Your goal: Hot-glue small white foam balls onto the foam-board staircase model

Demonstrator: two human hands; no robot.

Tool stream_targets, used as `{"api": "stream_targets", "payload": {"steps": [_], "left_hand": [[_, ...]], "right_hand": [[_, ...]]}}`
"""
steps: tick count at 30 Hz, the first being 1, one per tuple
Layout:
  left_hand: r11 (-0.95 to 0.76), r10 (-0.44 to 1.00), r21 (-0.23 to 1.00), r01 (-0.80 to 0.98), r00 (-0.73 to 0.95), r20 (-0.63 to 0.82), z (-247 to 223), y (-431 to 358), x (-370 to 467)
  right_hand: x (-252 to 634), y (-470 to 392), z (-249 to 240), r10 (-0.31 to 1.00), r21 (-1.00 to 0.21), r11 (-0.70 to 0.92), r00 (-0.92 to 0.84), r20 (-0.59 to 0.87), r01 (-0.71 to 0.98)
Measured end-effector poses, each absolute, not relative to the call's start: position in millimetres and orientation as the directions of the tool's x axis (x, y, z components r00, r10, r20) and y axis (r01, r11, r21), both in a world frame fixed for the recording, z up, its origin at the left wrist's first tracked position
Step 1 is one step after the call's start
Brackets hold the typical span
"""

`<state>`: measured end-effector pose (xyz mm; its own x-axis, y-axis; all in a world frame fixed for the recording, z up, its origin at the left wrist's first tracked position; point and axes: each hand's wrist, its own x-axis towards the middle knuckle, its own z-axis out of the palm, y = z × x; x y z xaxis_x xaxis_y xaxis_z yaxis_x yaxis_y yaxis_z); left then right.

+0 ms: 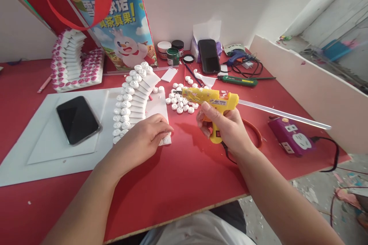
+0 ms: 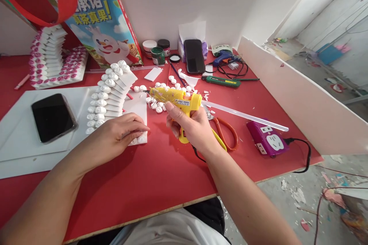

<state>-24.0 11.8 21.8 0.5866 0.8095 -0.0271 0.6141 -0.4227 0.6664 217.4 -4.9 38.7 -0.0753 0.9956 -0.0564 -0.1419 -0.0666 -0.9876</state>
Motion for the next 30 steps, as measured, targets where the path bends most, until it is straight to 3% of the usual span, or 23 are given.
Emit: {"api": "stream_targets", "payload": {"steps": [7,30], "left_hand": [[-0.479,0.806,0.583,0.656,0.592,-0.004,21.7,9.9,-23.7],[-0.481,0.807,0.592,0.646,0.590,0.012,21.5,12.1,-27.7]], "right_hand": [[218.0,-4.9,39.2,0.995,-0.991,-0.075,-0.067,-0.068,-0.109],[218.4,-4.7,38.9,0.995,-0.992,-0.063,-0.080,-0.054,-0.113]]}}
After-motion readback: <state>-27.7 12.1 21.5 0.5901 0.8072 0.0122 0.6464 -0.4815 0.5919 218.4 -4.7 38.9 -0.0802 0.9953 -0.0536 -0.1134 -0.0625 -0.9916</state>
